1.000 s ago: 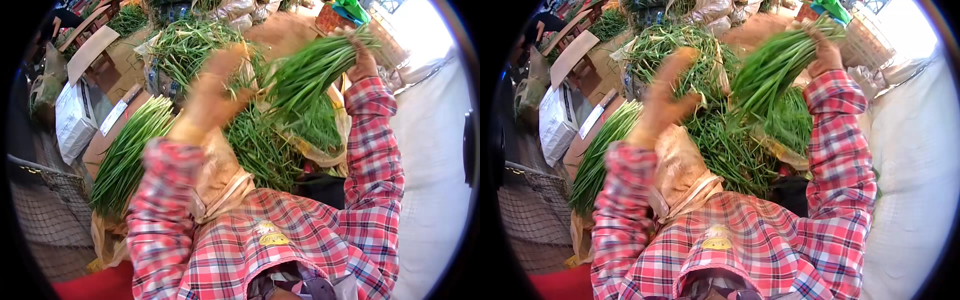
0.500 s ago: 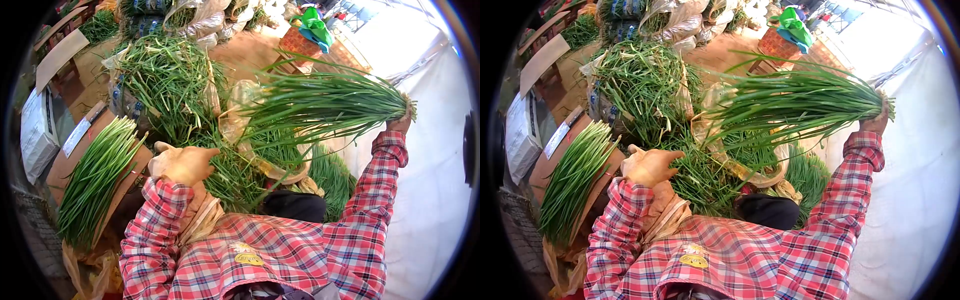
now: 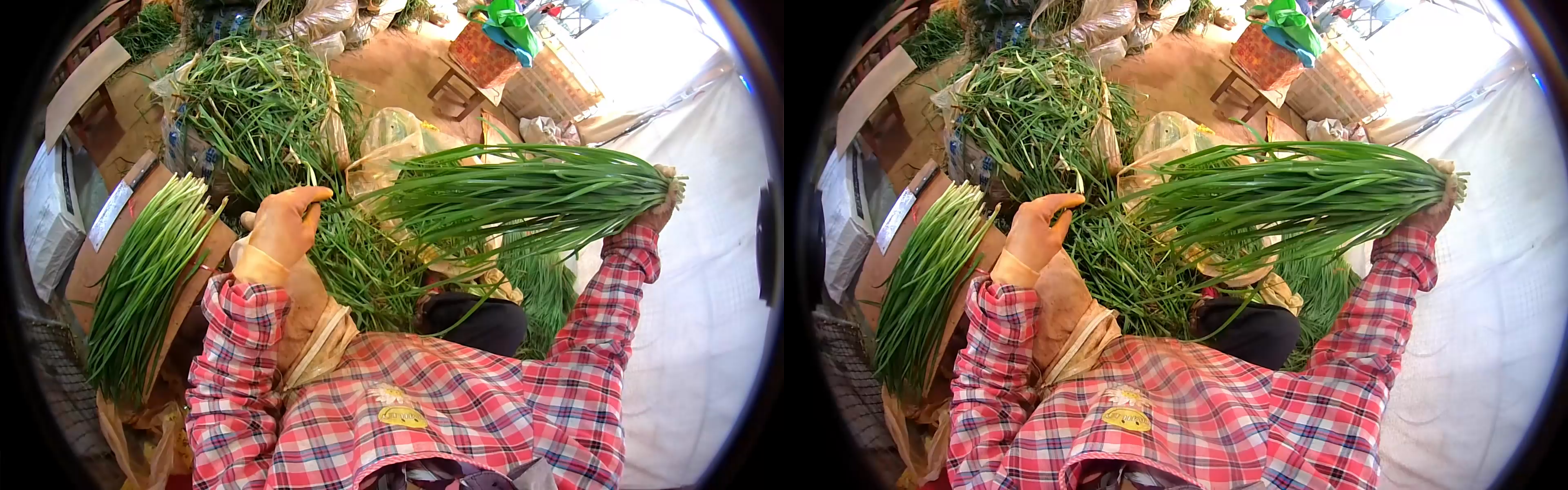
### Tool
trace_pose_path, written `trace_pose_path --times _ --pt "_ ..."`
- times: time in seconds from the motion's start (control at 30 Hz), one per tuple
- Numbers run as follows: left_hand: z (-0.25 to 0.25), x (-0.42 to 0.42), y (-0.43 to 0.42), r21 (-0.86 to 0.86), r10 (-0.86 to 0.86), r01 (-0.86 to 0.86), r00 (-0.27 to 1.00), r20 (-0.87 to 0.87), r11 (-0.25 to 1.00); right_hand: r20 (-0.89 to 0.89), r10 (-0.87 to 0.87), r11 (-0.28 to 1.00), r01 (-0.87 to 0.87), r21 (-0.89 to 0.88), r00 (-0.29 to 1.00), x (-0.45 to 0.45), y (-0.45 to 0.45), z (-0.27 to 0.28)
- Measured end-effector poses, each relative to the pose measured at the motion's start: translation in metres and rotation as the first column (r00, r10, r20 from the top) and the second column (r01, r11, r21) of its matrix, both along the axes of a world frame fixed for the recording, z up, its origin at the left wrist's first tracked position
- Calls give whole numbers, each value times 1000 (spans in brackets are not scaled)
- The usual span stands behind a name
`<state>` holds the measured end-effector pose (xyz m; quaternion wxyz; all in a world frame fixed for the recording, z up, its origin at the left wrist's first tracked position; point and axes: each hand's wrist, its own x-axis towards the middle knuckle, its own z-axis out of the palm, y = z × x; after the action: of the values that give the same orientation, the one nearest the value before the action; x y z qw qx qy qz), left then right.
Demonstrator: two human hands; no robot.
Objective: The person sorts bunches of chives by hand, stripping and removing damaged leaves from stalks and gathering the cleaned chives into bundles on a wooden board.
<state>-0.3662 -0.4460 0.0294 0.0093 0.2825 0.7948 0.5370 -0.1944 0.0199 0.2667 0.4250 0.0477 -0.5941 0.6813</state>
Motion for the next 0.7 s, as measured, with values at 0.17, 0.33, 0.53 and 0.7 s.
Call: trace_pose_path --times 0.17,0.33,0.53,0.7 --pt "11 -1 8 68 -10 11 1000 -27 998 -29 -120 986 122 113 992 2 -10 5" --pt "16 -1 28 191 -92 81 995 50 978 -62 -81 971 93 222 995 7 -12 13" --pt "25 11 59 224 -358 393 916 -178 892 -43 -217 908 217 358 975 4 -21 14" --pt "-10 13 103 252 -328 309 944 39 917 82 -284 941 262 214 955 2 -26 9"
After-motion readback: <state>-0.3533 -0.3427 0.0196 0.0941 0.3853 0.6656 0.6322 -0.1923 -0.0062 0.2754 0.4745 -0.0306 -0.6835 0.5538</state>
